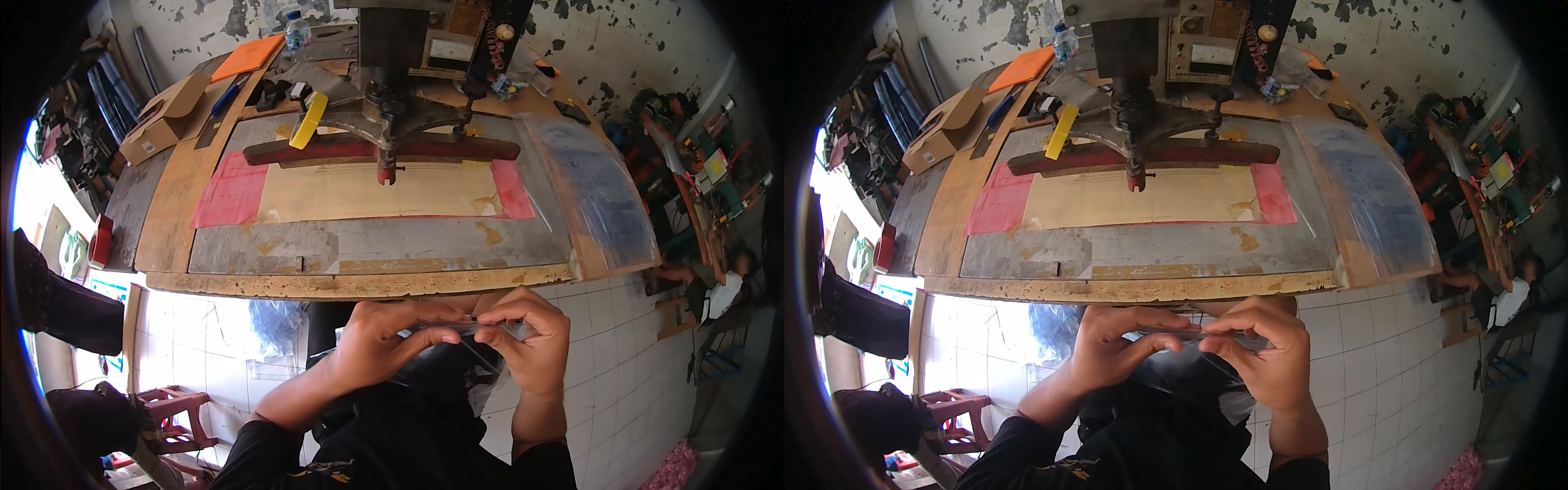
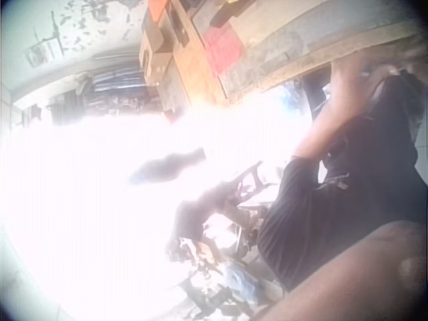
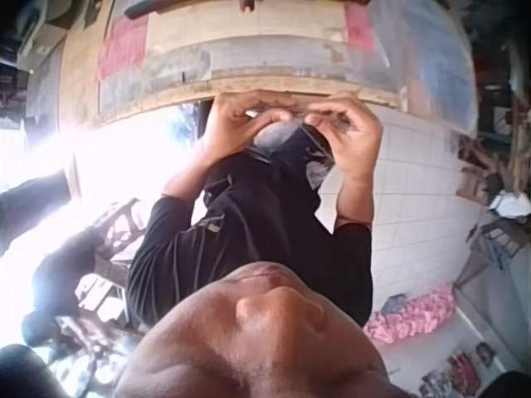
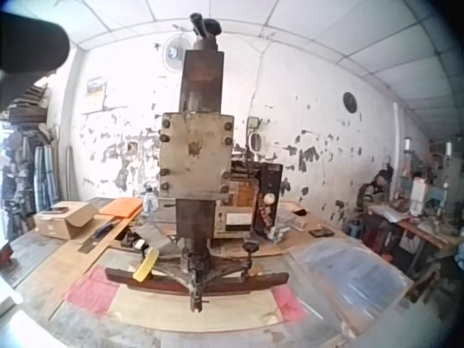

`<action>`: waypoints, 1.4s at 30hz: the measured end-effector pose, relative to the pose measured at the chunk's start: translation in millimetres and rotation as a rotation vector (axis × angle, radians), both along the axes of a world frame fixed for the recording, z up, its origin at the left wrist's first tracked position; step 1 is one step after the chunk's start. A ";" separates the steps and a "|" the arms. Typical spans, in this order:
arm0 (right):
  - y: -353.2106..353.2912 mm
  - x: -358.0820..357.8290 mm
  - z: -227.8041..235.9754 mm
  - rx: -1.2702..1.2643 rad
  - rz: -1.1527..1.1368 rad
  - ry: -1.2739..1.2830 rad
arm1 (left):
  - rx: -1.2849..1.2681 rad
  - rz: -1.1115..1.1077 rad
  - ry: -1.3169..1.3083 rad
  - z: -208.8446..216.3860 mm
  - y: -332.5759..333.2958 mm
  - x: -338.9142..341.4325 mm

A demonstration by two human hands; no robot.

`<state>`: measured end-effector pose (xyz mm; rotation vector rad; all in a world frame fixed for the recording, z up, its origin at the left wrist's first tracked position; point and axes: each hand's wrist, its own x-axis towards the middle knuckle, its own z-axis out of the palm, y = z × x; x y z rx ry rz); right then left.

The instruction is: The person opens and separates plastic bags by hand, then positions and smooths each bag onto the work surface under the press machine.

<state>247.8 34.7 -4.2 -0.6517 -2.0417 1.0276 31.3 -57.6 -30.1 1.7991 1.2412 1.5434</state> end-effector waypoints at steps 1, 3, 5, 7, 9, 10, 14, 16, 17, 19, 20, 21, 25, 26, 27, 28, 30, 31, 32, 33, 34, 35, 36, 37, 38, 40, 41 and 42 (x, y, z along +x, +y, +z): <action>0.1 -0.3 -0.6 0.000 0.001 -0.001 | 0.000 0.001 -0.001 -1.3 0.3 0.0; 0.6 -0.3 -1.5 -0.060 0.018 0.053 | -0.041 -0.012 -0.071 -4.3 1.2 1.5; -0.7 -1.7 -3.7 -0.058 -0.002 0.056 | -0.015 -0.009 -0.042 -5.5 3.1 -0.1; -1.7 -3.1 -4.7 -0.057 -0.022 0.060 | 0.008 -0.008 -0.012 -6.7 3.7 -0.9; -1.8 -4.7 -5.4 -0.029 -0.031 0.065 | -0.057 0.004 -0.030 -8.3 2.9 -1.2; -1.7 -5.4 -6.1 -0.030 -0.030 0.065 | -0.058 0.005 -0.030 -10.4 3.3 -1.1; 3.0 -3.0 -12.0 -0.015 -0.023 0.083 | -0.046 -0.018 -0.062 -12.3 7.4 -2.8; 4.3 -5.0 -8.4 -0.020 -0.013 0.092 | -0.027 -0.043 -0.057 -11.8 10.8 -5.0; 2.8 -11.5 -1.9 0.020 -0.005 0.074 | -0.030 -0.054 -0.027 -13.7 11.1 -7.0; 2.8 -7.5 -2.4 -0.009 0.057 -0.030 | -0.033 -0.063 0.001 -18.8 11.9 -10.8; 3.3 -5.5 -1.6 -0.019 0.084 -0.084 | 0.015 -0.012 -0.012 -21.6 14.3 -12.9; 1.6 -1.8 -6.5 -0.152 0.072 -0.133 | 0.064 0.039 -0.026 -22.9 15.8 -14.8; 10.9 16.5 -22.1 -0.144 0.017 -0.242 | -0.001 0.011 -0.085 -24.2 15.6 -20.7; 11.0 17.6 -17.5 -0.131 0.004 -0.238 | -0.001 0.007 -0.088 -25.7 15.1 -21.2; 9.9 18.4 -4.7 -0.092 0.010 -0.306 | -0.068 0.037 -0.167 -28.5 14.3 -21.1; 10.0 22.3 0.1 -0.093 0.005 -0.309 | -0.134 0.067 -0.246 -30.9 13.9 -22.0; 15.9 32.7 6.1 0.006 -0.010 -0.399 | -0.174 0.112 -0.447 -31.9 14.1 -29.0; 18.5 38.6 7.1 0.037 -0.019 -0.379 | -0.141 0.107 -0.446 -31.8 13.9 -32.0; 19.1 46.4 7.4 0.039 -0.022 -0.384 | -0.109 0.101 -0.450 -30.8 13.3 -32.4; 18.4 54.5 6.1 0.071 -0.039 -0.377 | -0.108 0.098 -0.455 -30.0 12.9 -30.4; 17.6 61.7 6.0 0.104 -0.057 -0.371 | -0.100 0.098 -0.416 -29.6 11.8 -26.8; 15.7 65.7 10.8 0.097 -0.097 -0.401 | -0.094 0.099 -0.376 -30.2 10.4 -23.2; 12.8 65.7 15.0 0.096 -0.102 -0.406 | -0.095 0.094 -0.380 -31.2 8.3 -18.9; 8.7 62.8 20.3 0.378 -0.262 -0.438 | -0.041 0.110 -0.354 -32.9 5.3 -13.2; 6.8 61.4 22.4 0.663 -0.422 -0.461 | 0.014 0.126 -0.325 -35.0 2.6 -6.7; -3.8 78.8 8.1 0.674 -0.568 -0.447 | 0.188 0.019 -0.249 -31.4 -0.9 11.3; -7.1 88.3 5.8 0.638 -0.681 -0.494 | 0.219 -0.148 -0.285 -32.9 -5.1 24.3; -9.7 96.5 5.1 0.599 -0.800 -0.547 | 0.180 -0.293 -0.108 -31.8 -9.4 32.4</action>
